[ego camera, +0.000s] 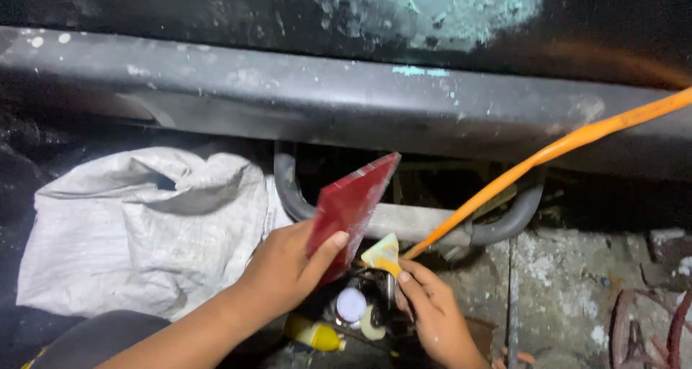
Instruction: The person applies a light-colored body filler to a damaged area on a black car bumper using a red plastic spreader and a small yellow scraper. They repeatedly smooth the filler over the surface and scrape excess material from the tools.
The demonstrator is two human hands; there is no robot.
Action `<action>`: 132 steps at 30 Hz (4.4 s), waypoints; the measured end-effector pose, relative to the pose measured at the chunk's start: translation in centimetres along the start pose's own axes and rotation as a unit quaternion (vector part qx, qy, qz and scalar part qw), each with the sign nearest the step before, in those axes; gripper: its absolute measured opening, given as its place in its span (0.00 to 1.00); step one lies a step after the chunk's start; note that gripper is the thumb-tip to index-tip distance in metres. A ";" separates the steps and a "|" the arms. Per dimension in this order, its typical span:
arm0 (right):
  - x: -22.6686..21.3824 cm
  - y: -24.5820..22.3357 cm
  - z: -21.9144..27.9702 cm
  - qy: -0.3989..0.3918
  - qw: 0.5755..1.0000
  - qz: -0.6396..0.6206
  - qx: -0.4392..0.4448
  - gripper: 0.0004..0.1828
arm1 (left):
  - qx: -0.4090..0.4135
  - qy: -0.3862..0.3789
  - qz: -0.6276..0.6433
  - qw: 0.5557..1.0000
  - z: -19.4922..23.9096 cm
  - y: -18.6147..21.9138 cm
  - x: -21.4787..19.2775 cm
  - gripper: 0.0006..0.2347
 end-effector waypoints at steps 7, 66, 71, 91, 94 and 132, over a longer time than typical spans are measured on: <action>1.3 -0.7 2.4 -0.031 0.999 0.008 0.025 0.19 | 0.194 -0.020 0.043 0.980 2.4 0.9 2.6 0.22; 2.0 2.4 1.7 -0.117 0.846 0.519 0.034 0.19 | 0.226 0.103 0.078 0.965 1.4 -6.2 2.1 0.10; 3.0 1.4 1.4 -0.055 0.973 0.218 0.060 0.17 | 0.266 -0.016 0.065 0.962 2.7 -3.1 0.9 0.21; 3.8 -0.8 2.1 -0.002 0.828 0.404 -0.388 0.21 | 0.073 -0.093 0.165 0.979 4.8 -7.0 2.6 0.15; 4.7 -0.6 2.3 -0.018 0.818 0.494 -0.295 0.20 | 0.023 -0.028 0.229 0.973 4.6 -9.1 3.0 0.16; 2.4 -0.8 1.8 -0.193 0.775 0.596 0.083 0.18 | 0.014 0.146 0.178 0.973 6.0 -10.0 -1.3 0.12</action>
Point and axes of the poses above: each hand's wrist, its own z-axis away from the middle knuckle, its own x-axis out of the palm, y = z × x, the point moved 2 cm from there along -z, towards the middle knuckle, and after that the axes turned 7 degrees about -y, right-handed, at the moved point
